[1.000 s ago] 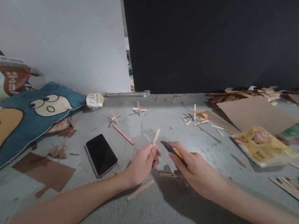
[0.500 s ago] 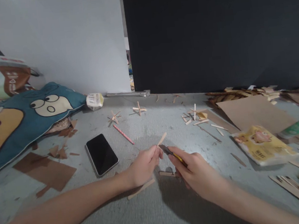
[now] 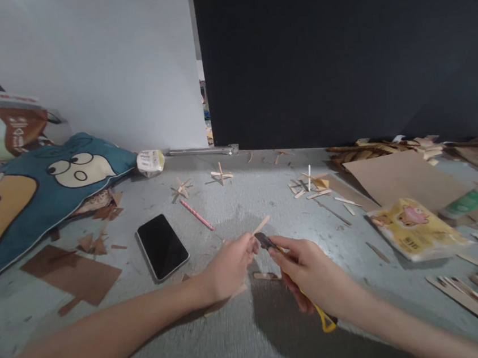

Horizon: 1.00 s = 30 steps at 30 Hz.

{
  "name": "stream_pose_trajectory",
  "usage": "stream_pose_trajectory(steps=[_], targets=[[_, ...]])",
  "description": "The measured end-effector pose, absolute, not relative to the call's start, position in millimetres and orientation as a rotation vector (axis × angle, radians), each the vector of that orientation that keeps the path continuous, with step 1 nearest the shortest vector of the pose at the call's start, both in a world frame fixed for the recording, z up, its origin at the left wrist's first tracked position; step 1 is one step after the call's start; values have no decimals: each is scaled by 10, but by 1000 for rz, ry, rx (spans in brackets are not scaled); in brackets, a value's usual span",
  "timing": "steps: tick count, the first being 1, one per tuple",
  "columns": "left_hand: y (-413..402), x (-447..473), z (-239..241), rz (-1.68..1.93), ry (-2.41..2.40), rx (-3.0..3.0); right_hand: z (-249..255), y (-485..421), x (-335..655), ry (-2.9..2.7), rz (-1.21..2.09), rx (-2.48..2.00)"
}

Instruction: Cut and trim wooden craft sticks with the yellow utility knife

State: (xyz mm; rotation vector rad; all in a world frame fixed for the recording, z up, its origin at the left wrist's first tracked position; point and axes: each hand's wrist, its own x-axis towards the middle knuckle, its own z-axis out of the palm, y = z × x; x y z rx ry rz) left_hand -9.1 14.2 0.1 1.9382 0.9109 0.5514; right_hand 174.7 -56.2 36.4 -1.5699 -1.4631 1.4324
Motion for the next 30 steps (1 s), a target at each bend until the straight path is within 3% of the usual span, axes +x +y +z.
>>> stream_pose_trajectory(steps=[9,30], targets=[[109,-57,8,618,887,1646,417,-534,1778,-1282,1670,-1424],[108,-29,-11,617,985,1701,401,-550,1709,-878,1899,-1299]])
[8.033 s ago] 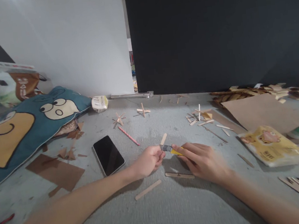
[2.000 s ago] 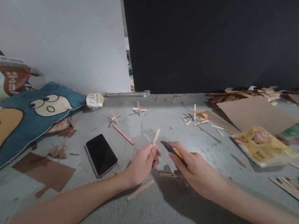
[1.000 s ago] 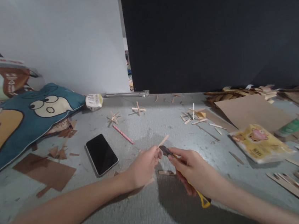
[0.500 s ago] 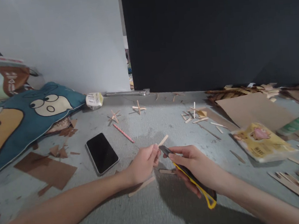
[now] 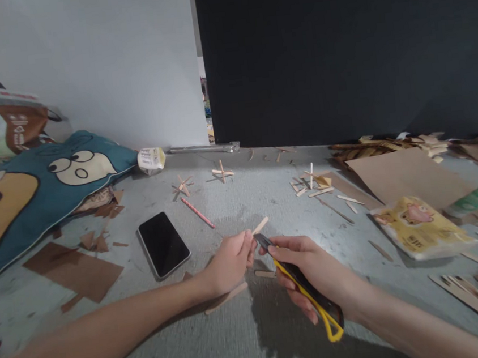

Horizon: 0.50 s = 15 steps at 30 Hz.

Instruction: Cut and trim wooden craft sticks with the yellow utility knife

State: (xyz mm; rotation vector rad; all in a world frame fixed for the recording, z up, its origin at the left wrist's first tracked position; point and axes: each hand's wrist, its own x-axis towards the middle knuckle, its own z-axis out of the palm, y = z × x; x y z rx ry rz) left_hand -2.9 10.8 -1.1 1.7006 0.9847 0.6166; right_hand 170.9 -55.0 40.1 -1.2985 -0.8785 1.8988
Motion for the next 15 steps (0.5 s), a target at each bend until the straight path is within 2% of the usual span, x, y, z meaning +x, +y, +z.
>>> stream_pose_trajectory(steps=[15], targets=[[104,-4,-28,646,1005,1592,385,-629,1526,-727,1873,-1224]])
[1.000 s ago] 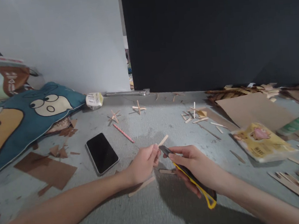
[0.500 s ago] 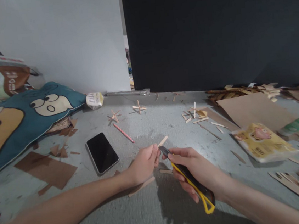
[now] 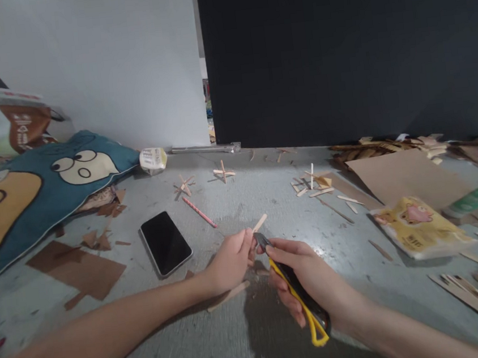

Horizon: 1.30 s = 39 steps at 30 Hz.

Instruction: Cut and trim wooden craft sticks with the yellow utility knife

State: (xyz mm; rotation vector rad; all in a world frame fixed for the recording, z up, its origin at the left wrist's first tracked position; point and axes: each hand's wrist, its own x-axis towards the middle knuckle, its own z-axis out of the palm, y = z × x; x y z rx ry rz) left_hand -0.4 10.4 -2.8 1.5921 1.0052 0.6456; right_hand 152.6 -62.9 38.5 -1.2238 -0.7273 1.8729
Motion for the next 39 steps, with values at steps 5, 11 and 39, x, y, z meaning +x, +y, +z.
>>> stream_pose_trajectory(steps=[5,11,39], targets=[[170,0,-33,667,995,1409,412,-620,1523,-687,1900,-1218],[194,-1,-43,707,913,1282,388,-591,1536,-902,1679,-1213],[127,-35,-82,679,896,1674,278,-535,1621,-1495,1274,-1593]])
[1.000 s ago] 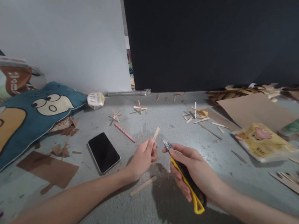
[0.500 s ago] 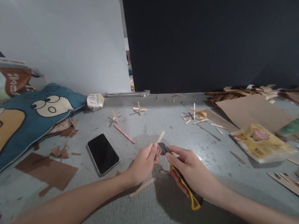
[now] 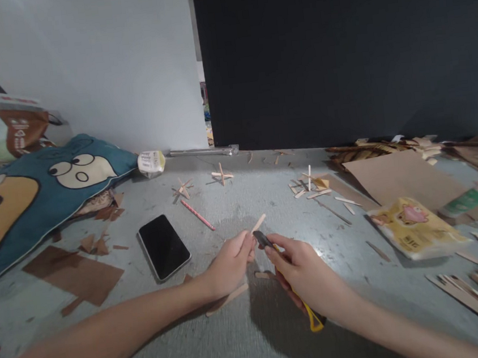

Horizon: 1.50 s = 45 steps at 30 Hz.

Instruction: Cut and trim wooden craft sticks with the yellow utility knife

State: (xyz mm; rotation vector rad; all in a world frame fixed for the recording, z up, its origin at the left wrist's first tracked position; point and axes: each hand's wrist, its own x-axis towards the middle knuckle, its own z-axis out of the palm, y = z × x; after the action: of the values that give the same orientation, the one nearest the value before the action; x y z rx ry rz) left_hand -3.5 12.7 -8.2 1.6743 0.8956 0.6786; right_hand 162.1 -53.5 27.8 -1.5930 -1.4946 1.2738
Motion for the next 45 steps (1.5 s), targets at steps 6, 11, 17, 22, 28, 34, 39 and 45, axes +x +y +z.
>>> stream_pose_trajectory(steps=[6,11,17,22,28,34,39,45], targets=[[86,-53,-73,661,888,1788,284,-547,1626,-1655,1098,-1671],[89,-43,-102,692,925,1737,324,-529,1626,-1527,1299,-1629],[135,-34,-101,679,893,1580,395,-498,1648,-1328,1579,-1471],[154,-22,-69,668,877,1526,439,-490,1653,-1119,1757,-1398],[100,-20,-82,700,959,1570,441,-569,1571,-863,1821,-1345],[95,-9,0,753,1011,1482,370,-718,1451,-815,1877,-1235],[153,-5,13,706,898,1313,378,-707,1443,-996,1616,-1290],[139,-29,-31,742,881,1454,370,-604,1531,-1244,1345,-1427]])
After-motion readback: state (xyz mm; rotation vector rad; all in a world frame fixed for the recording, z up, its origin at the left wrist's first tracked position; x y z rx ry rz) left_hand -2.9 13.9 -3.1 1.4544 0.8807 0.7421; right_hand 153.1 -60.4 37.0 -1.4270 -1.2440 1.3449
